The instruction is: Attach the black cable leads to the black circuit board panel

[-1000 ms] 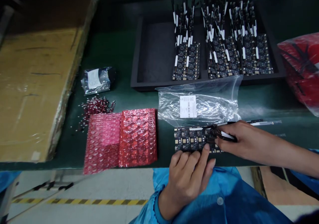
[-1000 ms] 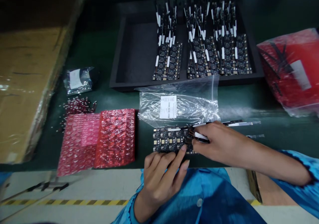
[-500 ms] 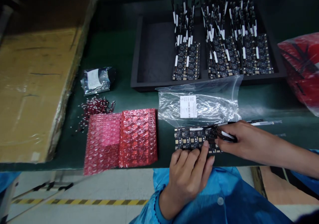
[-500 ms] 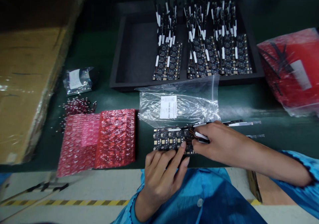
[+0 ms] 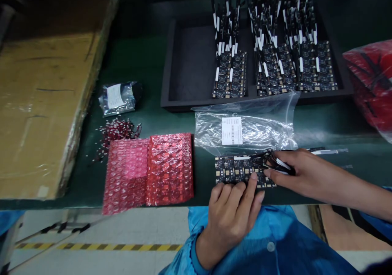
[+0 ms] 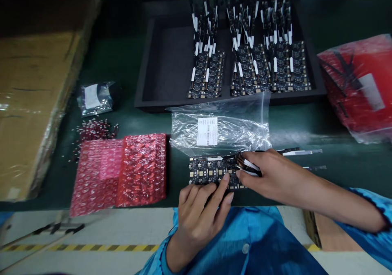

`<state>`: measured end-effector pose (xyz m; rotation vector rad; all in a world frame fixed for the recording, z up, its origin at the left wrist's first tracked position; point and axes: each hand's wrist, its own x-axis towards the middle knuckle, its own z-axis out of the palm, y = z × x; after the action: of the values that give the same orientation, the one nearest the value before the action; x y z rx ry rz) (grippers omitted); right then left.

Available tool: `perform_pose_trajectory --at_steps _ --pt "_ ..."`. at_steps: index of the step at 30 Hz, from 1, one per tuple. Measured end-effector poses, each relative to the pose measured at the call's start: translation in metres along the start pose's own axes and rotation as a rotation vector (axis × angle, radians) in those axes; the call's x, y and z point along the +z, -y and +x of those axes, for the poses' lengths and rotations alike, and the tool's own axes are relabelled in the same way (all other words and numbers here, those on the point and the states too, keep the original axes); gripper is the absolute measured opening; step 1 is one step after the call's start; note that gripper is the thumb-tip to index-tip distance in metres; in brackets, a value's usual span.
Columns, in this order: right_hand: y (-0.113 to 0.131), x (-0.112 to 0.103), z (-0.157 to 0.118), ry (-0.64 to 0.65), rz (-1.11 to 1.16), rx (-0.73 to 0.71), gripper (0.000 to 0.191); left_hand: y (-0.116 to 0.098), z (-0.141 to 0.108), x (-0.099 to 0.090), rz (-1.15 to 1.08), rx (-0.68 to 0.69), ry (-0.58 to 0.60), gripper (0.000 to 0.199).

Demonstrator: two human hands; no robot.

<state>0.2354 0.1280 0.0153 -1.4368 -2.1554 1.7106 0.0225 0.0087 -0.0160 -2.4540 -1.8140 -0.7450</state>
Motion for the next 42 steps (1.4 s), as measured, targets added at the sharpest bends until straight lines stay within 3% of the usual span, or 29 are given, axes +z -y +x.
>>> perform_pose_trajectory --at_steps 9,31,42 --pt "0.0012 -0.0011 0.0008 -0.001 0.017 0.010 0.038 0.0006 0.0000 -0.0024 -0.026 0.024 -0.018 0.038" --pt "0.0028 0.0032 0.0046 -0.023 -0.092 -0.016 0.033 -0.0011 0.0048 0.0000 -0.058 -0.016 0.002 0.056" --pt "0.0001 0.0039 0.0028 -0.016 -0.069 -0.002 0.032 -0.0025 0.0076 -0.0012 -0.074 -0.039 0.007 0.054"
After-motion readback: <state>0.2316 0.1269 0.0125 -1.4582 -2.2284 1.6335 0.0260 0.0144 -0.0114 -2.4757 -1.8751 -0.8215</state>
